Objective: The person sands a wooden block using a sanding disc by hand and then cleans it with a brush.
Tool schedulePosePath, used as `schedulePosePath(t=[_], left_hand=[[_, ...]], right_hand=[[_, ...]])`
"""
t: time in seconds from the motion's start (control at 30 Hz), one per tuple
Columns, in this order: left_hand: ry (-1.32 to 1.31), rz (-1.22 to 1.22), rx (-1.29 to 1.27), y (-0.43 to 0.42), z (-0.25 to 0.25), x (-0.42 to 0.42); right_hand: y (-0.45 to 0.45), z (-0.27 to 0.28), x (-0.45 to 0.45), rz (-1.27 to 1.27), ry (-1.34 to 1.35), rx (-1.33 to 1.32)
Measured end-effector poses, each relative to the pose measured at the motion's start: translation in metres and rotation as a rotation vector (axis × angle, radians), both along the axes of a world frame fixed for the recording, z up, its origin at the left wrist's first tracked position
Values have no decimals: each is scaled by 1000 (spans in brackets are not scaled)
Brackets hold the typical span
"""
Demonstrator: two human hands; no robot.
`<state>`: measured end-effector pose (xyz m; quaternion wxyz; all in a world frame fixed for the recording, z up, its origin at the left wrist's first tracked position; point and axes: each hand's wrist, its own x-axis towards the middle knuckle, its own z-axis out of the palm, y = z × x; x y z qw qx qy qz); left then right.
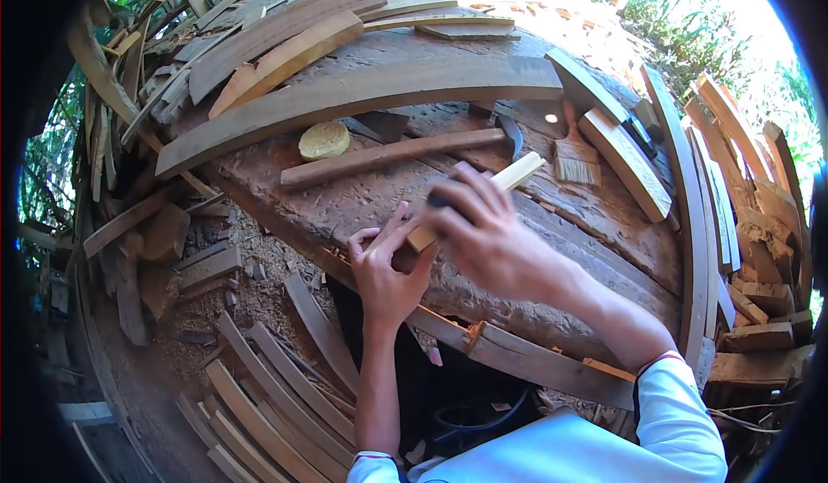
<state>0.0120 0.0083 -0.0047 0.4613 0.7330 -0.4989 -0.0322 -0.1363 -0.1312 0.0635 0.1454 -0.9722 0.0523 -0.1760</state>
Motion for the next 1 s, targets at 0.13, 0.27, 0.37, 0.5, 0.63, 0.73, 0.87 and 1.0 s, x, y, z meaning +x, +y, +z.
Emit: schedulePosePath(t=[0.13, 0.27, 0.37, 0.5, 0.63, 0.73, 0.87, 1.0], left_hand=[[-12, -8, -16, -3, 9, -2], [-7, 10, -1, -4, 14, -3], [-38, 14, 0, -4, 9, -2], [12, 51, -1, 2, 2, 0], [-59, 15, 8, -2, 12, -3], [-76, 5, 12, -7, 12, -3], [-18, 1, -34, 3, -2, 2], [-57, -20, -6, -2, 13, -1]], right_hand=[[-30, 15, -11, -36, 40, 86], [-55, 15, -20, -480, 158, -53], [-17, 5, -6, -78, 33, -194], [-1, 16, -9, -40, 46, 140], [-47, 16, -14, -503, 145, 53], [-30, 19, -9, -326, 91, 152], [6, 8, -3, 80, -62, 208], [-55, 20, -13, -299, 89, 139]])
